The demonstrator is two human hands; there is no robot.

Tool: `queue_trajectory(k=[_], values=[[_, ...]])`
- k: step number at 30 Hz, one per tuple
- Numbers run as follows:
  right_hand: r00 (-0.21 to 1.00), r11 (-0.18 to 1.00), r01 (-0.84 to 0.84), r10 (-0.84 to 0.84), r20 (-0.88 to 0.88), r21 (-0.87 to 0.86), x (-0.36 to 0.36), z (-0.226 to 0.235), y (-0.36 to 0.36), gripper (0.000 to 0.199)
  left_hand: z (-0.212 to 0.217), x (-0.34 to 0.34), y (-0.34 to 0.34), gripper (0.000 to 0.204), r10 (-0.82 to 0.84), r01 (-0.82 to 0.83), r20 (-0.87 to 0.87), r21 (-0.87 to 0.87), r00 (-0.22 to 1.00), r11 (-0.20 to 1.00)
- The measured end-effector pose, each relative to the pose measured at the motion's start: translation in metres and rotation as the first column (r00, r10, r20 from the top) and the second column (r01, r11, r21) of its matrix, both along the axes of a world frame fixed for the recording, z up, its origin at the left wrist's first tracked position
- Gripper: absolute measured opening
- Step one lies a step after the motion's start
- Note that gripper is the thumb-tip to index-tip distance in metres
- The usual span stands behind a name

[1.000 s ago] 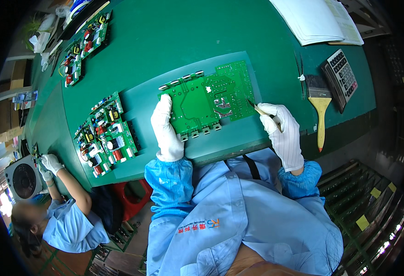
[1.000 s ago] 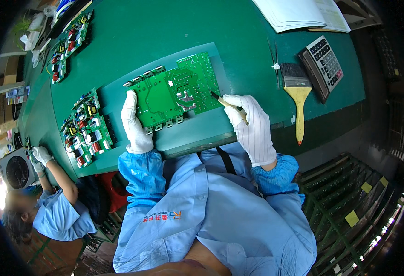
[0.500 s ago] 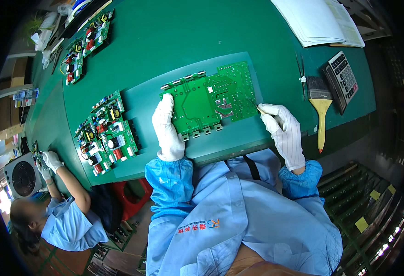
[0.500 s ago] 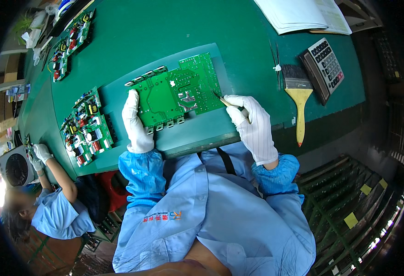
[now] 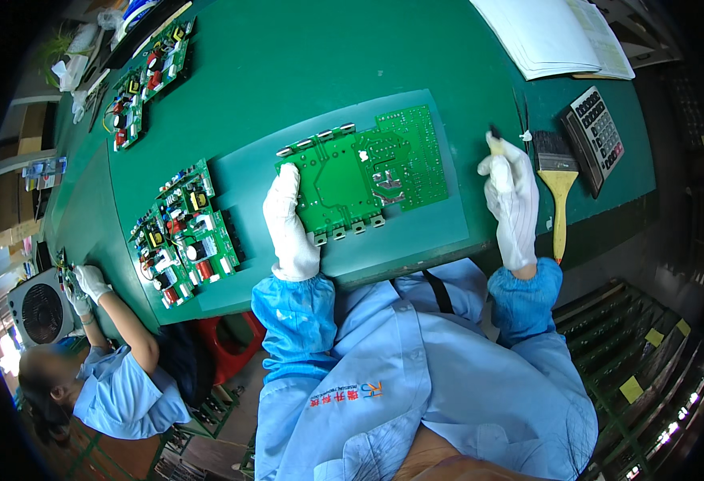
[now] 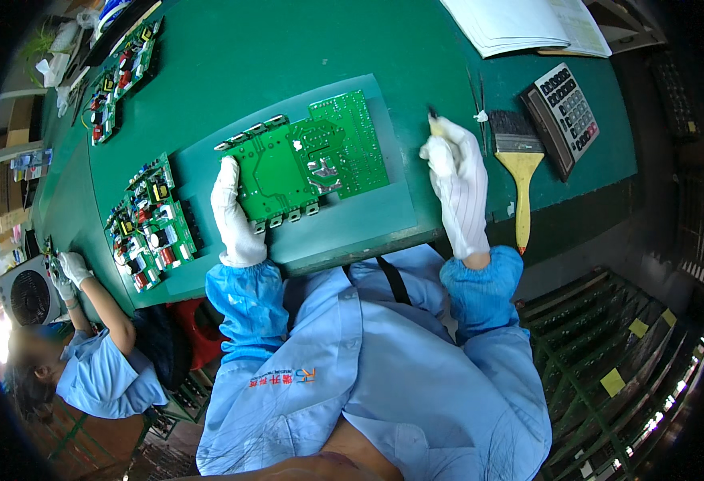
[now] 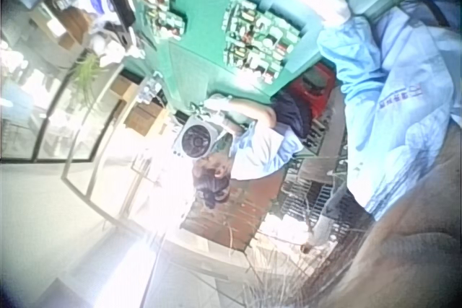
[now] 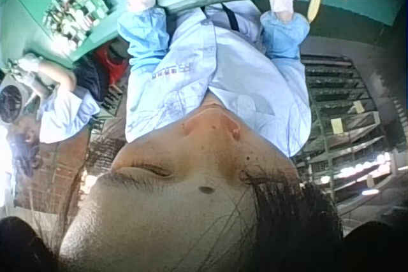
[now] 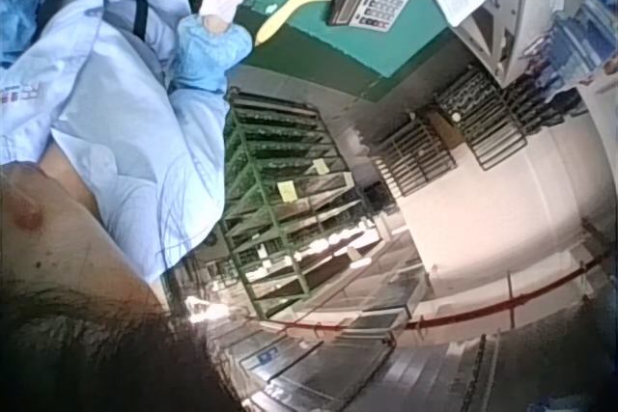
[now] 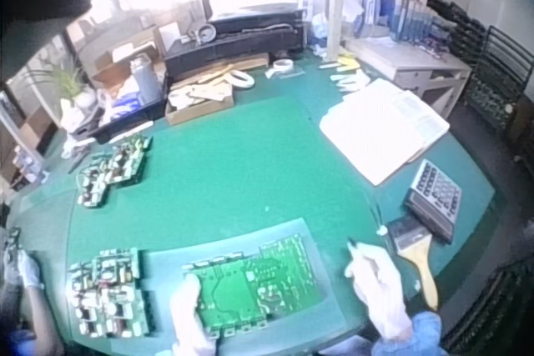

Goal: Inspecting and marking printed circuit boards at an assembly workstation.

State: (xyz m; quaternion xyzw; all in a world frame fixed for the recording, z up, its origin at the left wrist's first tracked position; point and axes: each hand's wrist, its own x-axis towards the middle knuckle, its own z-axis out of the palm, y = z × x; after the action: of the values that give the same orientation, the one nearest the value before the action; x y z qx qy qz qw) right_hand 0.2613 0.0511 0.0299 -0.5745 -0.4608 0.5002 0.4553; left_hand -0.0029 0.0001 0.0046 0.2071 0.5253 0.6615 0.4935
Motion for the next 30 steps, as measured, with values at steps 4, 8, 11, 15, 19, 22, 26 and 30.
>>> queue_trajectory(k=[4,8,11,15,19,22,26,30], values=[[0.985,0.983,-0.120,0.102,-0.137,-0.138,-0.016,0.006,0.031,0.033,-0.006,-0.004,0.000,0.032,0.013,-0.011,0.035,-0.052,0.999,0.999],[0.957,0.961,-0.275,0.274,0.096,-0.005,-0.033,-0.024,0.058,0.030,-0.004,-0.003,0.002,0.031,0.045,-0.044,0.015,-0.064,0.999,0.997],[0.949,0.952,-0.282,0.259,0.178,0.119,-0.028,-0.061,0.063,0.031,-0.003,-0.004,0.003,0.031,0.038,-0.033,0.064,-0.088,0.997,0.996],[0.926,0.938,-0.326,0.292,-0.237,-0.119,-0.030,-0.026,0.055,0.030,0.001,-0.002,0.003,0.030,0.050,-0.038,0.118,-0.107,0.992,0.994],[0.883,0.921,-0.359,0.282,-0.375,-0.153,-0.027,-0.030,0.055,0.029,0.008,0.002,0.008,0.030,0.100,-0.068,0.182,-0.173,0.978,0.983],[0.889,0.929,-0.356,0.304,-0.342,-0.097,-0.025,-0.033,0.055,0.028,0.007,0.000,0.007,0.030,0.087,-0.059,0.153,-0.181,0.984,0.982],[0.858,0.921,-0.369,0.285,-0.427,-0.127,-0.025,-0.030,0.054,0.028,0.008,-0.001,0.007,0.031,0.077,-0.042,0.187,-0.182,0.979,0.982],[0.852,0.913,-0.386,0.299,-0.431,-0.130,-0.025,-0.024,0.054,0.028,0.004,-0.003,0.006,0.031,0.107,-0.064,0.226,-0.189,0.968,0.980]])
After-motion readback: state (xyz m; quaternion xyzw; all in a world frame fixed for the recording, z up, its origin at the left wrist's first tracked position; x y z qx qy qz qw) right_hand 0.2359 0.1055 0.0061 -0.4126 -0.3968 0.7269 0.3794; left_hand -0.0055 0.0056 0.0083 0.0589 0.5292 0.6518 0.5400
